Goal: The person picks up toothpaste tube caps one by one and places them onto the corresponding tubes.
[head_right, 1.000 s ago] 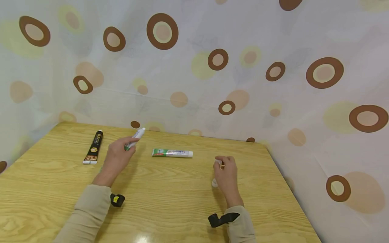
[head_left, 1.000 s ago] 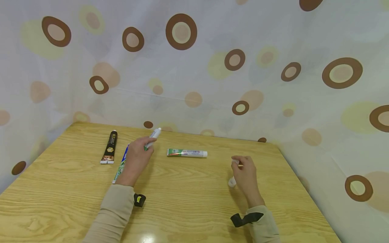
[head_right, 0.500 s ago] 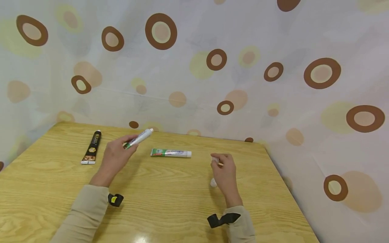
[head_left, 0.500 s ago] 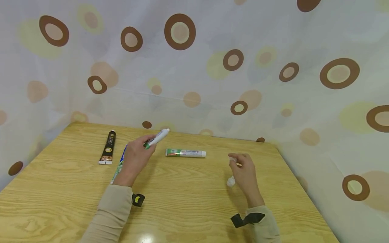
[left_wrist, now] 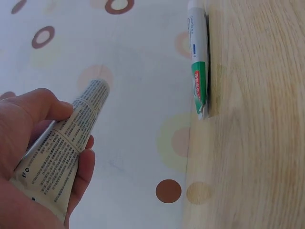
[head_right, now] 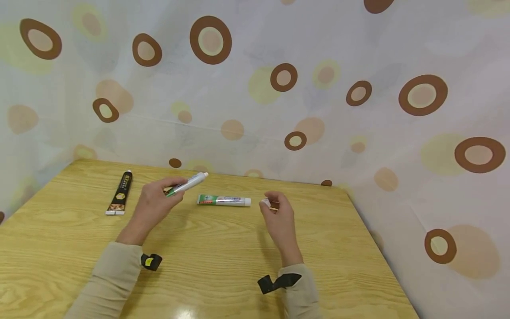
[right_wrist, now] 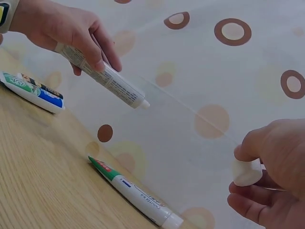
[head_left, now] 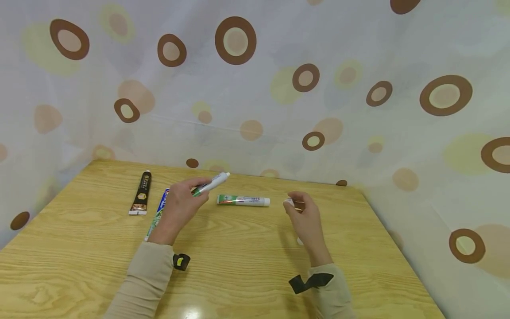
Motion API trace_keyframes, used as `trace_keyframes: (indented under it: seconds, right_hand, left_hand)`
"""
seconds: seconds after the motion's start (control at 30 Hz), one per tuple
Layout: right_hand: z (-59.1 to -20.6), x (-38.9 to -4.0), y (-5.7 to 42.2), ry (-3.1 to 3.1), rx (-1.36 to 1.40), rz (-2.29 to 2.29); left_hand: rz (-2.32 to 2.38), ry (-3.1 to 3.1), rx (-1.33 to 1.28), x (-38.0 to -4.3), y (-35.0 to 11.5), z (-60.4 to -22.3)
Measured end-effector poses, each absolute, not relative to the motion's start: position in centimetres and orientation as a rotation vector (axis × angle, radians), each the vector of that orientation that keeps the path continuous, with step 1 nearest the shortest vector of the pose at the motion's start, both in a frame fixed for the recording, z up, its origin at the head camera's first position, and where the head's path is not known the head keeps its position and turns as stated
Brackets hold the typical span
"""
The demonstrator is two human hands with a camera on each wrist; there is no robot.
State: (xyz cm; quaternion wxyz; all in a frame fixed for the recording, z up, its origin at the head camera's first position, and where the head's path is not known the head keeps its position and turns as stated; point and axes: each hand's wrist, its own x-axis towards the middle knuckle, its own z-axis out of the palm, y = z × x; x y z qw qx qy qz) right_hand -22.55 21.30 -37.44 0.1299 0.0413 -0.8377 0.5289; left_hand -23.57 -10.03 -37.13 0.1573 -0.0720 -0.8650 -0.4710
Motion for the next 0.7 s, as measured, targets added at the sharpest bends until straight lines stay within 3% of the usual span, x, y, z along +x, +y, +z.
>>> trace_keyframes:
  seconds: [0.17, 0.5, 0.7]
  right_hand:
    - [-37.49, -22.57, 21.35, -2.444, 0.081, 1.595]
    - [-37.72, -22.27, 21.70, -2.376, 0.254, 1.818]
    - [-37.59, -21.83, 21.58, -2.349, 0.317, 1.950]
  left_hand:
    - [-1.387, -2.506, -0.293, -23.36, -10.13, -36.87]
    - [-1.516, -2.512, -0.655, -22.90, -9.75, -36.36]
    - [-1.590, -2.522, -0.729, -22.73, -9.63, -36.27]
